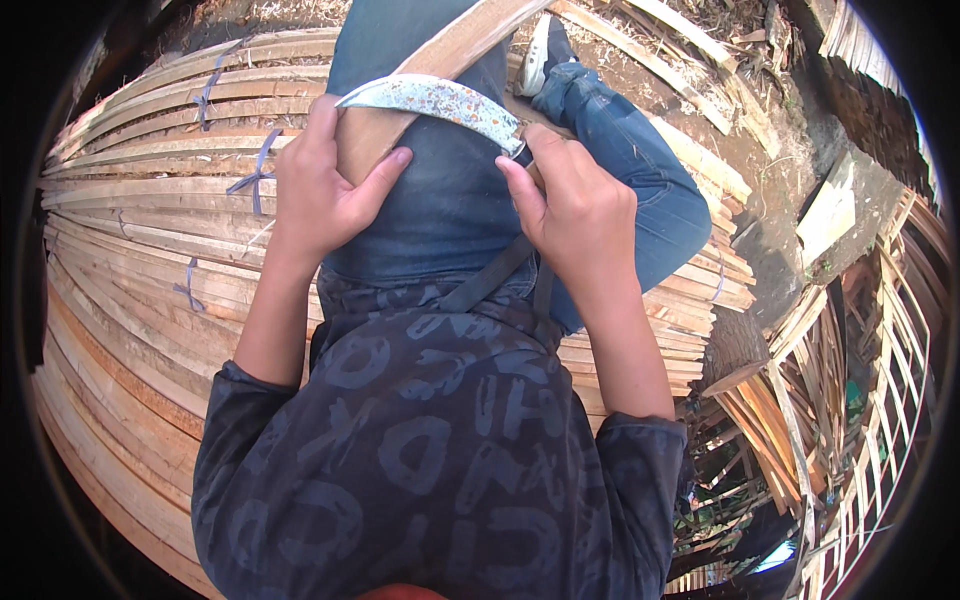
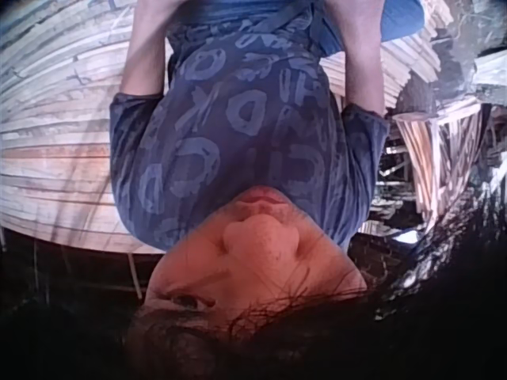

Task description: The person sits on the ground and uses a curved knife to shave thin strips from a long piece of wood held against their leg. They repeatedly scrape the blade along the wood's length to remove material, with wood shavings falling to the ground.

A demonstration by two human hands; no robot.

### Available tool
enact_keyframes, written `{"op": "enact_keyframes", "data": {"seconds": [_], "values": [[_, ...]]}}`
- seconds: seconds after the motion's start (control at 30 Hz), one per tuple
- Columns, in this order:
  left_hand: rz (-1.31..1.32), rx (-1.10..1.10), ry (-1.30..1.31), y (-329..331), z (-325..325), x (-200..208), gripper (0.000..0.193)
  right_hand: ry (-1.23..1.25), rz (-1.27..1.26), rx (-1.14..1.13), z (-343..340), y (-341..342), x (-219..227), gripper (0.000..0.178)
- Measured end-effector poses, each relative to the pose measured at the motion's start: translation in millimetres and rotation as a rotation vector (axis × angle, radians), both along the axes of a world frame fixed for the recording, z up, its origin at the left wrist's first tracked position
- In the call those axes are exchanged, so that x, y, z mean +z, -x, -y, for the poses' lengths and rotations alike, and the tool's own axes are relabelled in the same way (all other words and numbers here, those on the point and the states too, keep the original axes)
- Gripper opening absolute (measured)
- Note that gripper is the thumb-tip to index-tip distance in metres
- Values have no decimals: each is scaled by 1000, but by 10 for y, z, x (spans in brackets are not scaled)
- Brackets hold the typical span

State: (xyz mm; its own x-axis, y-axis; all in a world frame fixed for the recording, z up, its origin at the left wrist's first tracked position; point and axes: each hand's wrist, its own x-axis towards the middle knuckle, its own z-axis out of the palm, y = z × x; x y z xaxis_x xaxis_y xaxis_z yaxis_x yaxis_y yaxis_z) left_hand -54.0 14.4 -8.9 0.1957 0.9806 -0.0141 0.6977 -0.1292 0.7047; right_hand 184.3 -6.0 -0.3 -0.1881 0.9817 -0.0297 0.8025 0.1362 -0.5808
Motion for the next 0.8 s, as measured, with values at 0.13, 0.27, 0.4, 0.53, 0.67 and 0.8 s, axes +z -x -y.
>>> {"op": "enact_keyframes", "data": {"seconds": [0.13,0.27,0.4,0.53,0.67,0.8], "values": [[7,2,0,-14,-8,5,45,-53,63,17,-38,-51,-36,27],[16,-6,-20,9,-19,3,45,-128,53,-50,-115,-189,-91,25],[-13,13,-12,-31,6,13,45,-76,98,-134,-211,-312,8,21],[-6,32,-21,-80,15,1,45,-121,150,-179,-151,-312,0,21],[-9,32,11,-15,38,23,46,-29,202,-589,-359,-987,-139,25],[-17,36,39,39,8,0,47,-78,168,-712,-283,-1599,44,29]]}}
